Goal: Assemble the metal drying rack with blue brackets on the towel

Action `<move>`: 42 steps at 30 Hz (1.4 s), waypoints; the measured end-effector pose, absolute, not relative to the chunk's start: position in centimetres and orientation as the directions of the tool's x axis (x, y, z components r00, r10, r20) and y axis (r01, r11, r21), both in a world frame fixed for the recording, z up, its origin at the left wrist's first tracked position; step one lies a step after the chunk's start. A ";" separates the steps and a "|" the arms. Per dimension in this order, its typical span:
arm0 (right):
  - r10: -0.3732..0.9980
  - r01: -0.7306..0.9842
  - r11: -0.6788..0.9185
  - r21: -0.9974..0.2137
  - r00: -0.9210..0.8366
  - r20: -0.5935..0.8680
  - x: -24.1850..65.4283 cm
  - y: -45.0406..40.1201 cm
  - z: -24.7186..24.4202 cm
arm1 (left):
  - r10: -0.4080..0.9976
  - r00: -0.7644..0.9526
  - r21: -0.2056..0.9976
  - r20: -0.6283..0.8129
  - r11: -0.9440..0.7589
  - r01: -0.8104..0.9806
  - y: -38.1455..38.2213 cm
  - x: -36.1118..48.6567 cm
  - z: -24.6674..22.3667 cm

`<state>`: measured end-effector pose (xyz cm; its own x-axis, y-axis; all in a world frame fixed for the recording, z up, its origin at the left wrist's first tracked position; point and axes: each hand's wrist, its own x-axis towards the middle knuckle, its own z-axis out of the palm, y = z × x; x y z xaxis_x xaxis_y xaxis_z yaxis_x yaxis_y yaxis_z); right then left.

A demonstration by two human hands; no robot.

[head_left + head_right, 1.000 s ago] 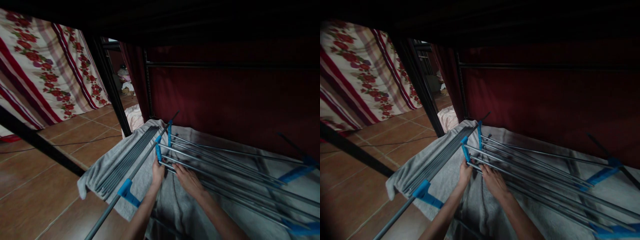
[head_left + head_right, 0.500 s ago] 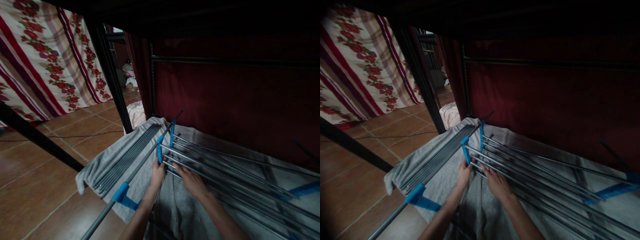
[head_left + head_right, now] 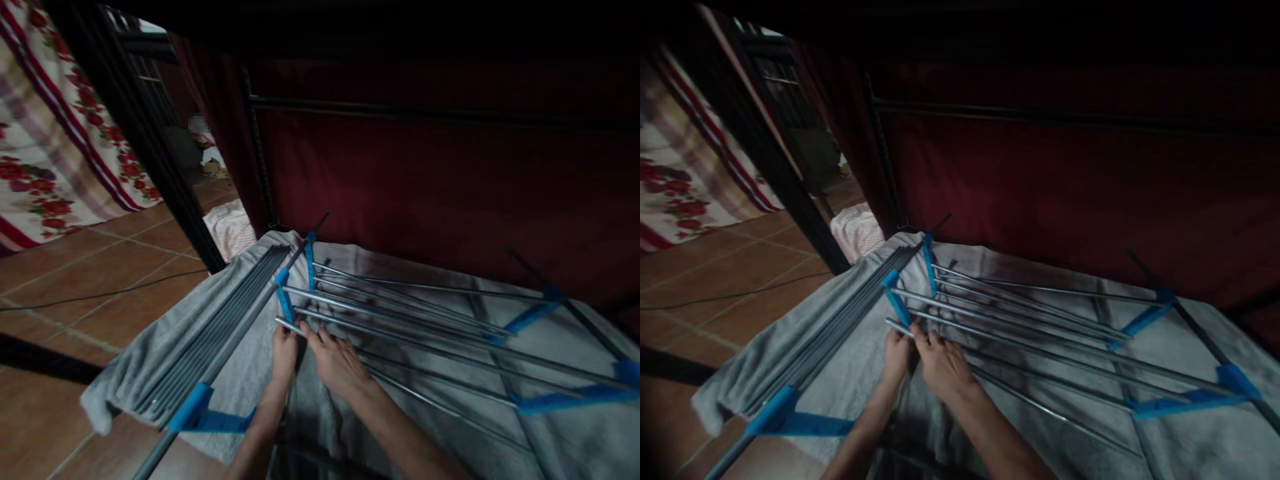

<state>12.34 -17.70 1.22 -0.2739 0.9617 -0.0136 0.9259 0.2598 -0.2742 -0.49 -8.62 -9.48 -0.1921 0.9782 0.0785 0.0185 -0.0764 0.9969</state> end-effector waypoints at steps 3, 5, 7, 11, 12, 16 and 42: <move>0.963 0.917 0.264 -0.298 -0.271 0.018 11.9 -18.1 1.9 | 0.986 -0.156 0.998 0.065 -0.062 0.025 -8.6 -0.9 -9.6; 0.964 0.917 0.255 -0.307 -0.266 0.005 12.4 -18.1 1.6 | 0.987 -0.141 0.996 0.075 -0.068 0.060 -8.5 -1.2 -9.6; 0.968 0.923 0.233 -0.305 -0.252 -0.021 13.4 -18.0 1.0 | 0.984 -0.159 0.995 0.081 -0.070 0.075 -8.4 -1.3 -9.5; 0.968 0.937 0.235 -0.257 -0.249 -0.021 15.4 -17.8 0.3 | 0.979 -0.181 0.991 0.094 -0.076 0.106 -8.1 -1.2 -9.6; 0.966 0.939 0.246 -0.242 -0.258 -0.018 15.6 -17.7 0.3 | 0.978 -0.185 0.990 0.095 -0.074 0.121 -8.1 -1.1 -9.6; 0.956 0.936 0.291 -0.198 -0.294 0.014 15.3 -17.7 0.1 | 0.977 -0.203 0.991 0.062 -0.035 0.131 -8.3 -1.2 -9.2; 0.991 0.949 0.085 -0.305 -0.111 -0.070 16.8 -22.8 -7.6 | 0.971 -0.222 0.992 0.086 -0.104 -0.068 -9.0 -0.8 -8.5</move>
<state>16.76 -22.75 -7.64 -0.1113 0.9913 -0.0697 0.9486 0.0851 -0.3049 -0.83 -8.98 -8.53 -0.2218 0.9713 0.0861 -0.0685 -0.1036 0.9923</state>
